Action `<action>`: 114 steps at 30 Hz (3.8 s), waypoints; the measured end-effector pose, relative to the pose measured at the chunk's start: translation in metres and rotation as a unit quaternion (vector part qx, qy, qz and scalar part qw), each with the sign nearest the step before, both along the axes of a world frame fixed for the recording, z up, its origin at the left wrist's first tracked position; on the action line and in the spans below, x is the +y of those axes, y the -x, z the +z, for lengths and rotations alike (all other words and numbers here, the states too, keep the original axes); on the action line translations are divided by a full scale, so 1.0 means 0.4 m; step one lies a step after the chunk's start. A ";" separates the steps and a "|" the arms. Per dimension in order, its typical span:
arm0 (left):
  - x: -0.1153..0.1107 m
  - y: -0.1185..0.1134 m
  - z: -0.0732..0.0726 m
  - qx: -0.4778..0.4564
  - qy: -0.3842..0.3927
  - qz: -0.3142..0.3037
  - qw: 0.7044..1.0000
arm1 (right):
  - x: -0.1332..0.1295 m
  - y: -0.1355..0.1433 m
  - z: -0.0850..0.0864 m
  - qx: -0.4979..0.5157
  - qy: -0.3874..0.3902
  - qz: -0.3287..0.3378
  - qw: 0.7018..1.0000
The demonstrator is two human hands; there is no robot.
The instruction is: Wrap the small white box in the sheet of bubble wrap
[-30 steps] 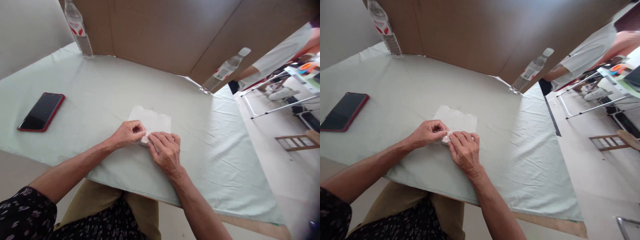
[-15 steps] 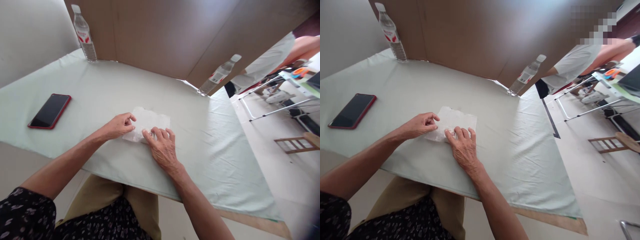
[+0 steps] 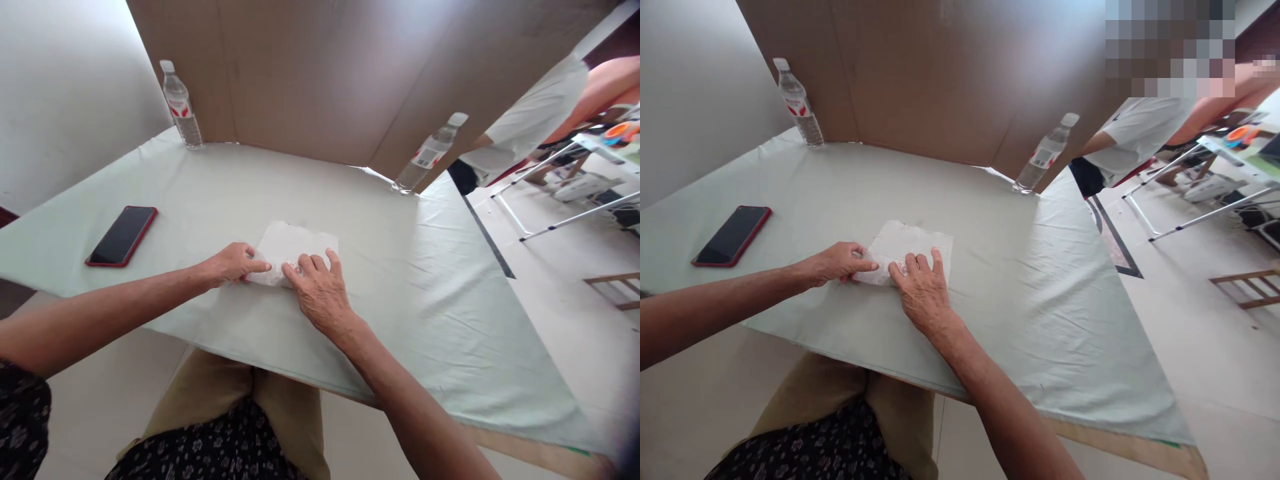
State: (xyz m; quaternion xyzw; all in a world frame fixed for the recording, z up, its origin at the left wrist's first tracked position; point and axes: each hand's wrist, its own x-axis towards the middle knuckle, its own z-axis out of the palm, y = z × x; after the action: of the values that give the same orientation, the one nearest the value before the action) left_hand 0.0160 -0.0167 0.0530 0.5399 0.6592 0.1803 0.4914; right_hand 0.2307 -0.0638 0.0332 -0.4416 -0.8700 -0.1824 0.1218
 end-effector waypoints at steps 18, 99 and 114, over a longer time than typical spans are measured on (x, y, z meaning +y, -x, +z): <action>-0.003 -0.120 0.030 -0.090 -0.008 0.048 0.995 | -0.004 0.003 -0.005 0.051 0.024 -0.001 0.998; -0.070 -0.158 -0.093 -0.013 -0.368 -0.088 0.925 | 0.152 -0.056 -0.011 0.553 0.451 -0.218 0.666; -0.061 -0.155 -0.106 0.028 -0.459 -0.156 0.874 | 0.178 -0.028 -0.039 0.636 0.376 -0.056 0.671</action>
State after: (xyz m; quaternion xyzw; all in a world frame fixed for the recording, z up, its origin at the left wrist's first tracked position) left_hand 0.0781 -0.0413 0.0107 0.8057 0.4228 0.3681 0.1913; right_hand 0.2420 0.0074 0.0176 -0.5074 -0.5503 0.4791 0.4585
